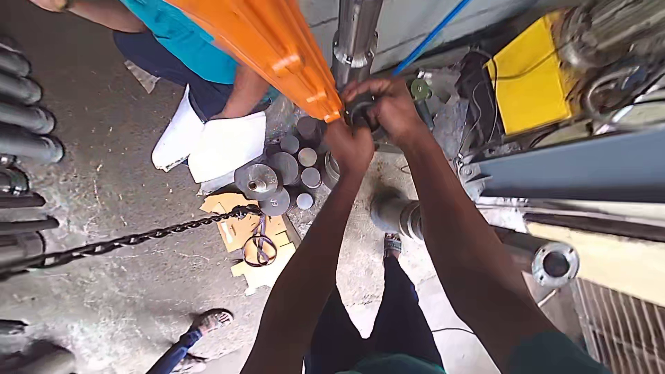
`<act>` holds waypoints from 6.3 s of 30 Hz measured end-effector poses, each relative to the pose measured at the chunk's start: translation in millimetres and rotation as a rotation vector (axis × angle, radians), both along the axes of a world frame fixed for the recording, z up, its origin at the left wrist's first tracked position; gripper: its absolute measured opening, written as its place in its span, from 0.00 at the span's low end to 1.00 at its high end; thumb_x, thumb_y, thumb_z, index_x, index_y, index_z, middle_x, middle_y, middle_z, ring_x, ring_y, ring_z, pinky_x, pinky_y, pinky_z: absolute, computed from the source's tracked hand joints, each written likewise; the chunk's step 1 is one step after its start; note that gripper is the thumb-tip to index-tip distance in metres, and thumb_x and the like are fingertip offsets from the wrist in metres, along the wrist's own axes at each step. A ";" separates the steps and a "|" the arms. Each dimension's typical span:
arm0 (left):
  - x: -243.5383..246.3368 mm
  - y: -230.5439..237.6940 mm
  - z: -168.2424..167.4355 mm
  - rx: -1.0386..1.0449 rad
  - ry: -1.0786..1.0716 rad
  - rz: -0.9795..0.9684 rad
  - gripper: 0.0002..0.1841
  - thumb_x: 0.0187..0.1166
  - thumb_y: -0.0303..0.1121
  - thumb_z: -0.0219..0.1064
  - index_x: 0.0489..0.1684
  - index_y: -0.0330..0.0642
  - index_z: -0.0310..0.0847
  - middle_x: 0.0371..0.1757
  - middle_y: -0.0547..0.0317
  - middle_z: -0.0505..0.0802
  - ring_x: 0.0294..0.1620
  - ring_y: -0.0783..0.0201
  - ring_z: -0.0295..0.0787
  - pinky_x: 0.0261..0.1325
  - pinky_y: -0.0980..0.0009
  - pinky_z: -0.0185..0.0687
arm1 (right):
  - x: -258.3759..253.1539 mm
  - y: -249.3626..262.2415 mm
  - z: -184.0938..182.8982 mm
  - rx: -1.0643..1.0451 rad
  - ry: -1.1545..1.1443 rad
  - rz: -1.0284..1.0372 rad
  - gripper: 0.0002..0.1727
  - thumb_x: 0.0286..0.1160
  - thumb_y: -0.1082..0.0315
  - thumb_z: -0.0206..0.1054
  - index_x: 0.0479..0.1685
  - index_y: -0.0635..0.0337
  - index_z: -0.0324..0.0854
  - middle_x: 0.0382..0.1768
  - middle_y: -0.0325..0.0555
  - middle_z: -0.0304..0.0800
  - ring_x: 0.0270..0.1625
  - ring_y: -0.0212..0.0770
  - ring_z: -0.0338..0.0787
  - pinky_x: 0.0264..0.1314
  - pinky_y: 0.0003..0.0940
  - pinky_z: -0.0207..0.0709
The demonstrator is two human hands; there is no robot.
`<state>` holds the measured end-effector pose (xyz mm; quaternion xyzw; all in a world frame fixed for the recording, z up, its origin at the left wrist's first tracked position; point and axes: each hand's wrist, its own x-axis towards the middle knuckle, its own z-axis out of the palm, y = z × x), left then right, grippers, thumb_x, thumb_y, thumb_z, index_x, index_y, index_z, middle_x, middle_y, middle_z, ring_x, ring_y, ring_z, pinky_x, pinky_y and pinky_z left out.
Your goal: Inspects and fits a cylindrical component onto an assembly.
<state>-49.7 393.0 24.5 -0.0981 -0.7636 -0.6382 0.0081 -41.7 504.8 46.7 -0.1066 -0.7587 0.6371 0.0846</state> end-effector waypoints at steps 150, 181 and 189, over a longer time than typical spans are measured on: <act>335.6 -309.3 17.5 0.601 -1.598 0.116 0.30 0.93 0.56 0.38 0.72 0.43 0.76 0.58 0.49 0.93 0.59 0.57 0.92 0.61 0.56 0.89 | 365.2 -326.4 23.1 -1.511 -0.718 -0.894 0.29 0.86 0.45 0.51 0.73 0.57 0.73 0.58 0.60 0.88 0.58 0.56 0.91 0.57 0.58 0.87; 376.8 -331.7 12.6 0.555 -1.969 -0.042 0.33 0.87 0.62 0.46 0.64 0.38 0.75 0.50 0.38 0.92 0.49 0.44 0.94 0.54 0.49 0.92 | 449.5 -415.7 58.2 -0.840 -0.393 -1.194 0.38 0.76 0.68 0.64 0.84 0.64 0.48 0.67 0.60 0.82 0.64 0.51 0.91 0.68 0.47 0.87; 400.5 -364.2 -1.9 -0.266 -1.265 -0.142 0.03 0.74 0.14 0.62 0.39 0.28 0.77 0.30 0.55 0.89 0.33 0.69 0.90 0.41 0.72 0.90 | 427.8 -458.9 25.0 -0.859 -0.323 -1.440 0.27 0.82 0.74 0.56 0.79 0.66 0.56 0.71 0.54 0.74 0.70 0.39 0.82 0.69 0.34 0.81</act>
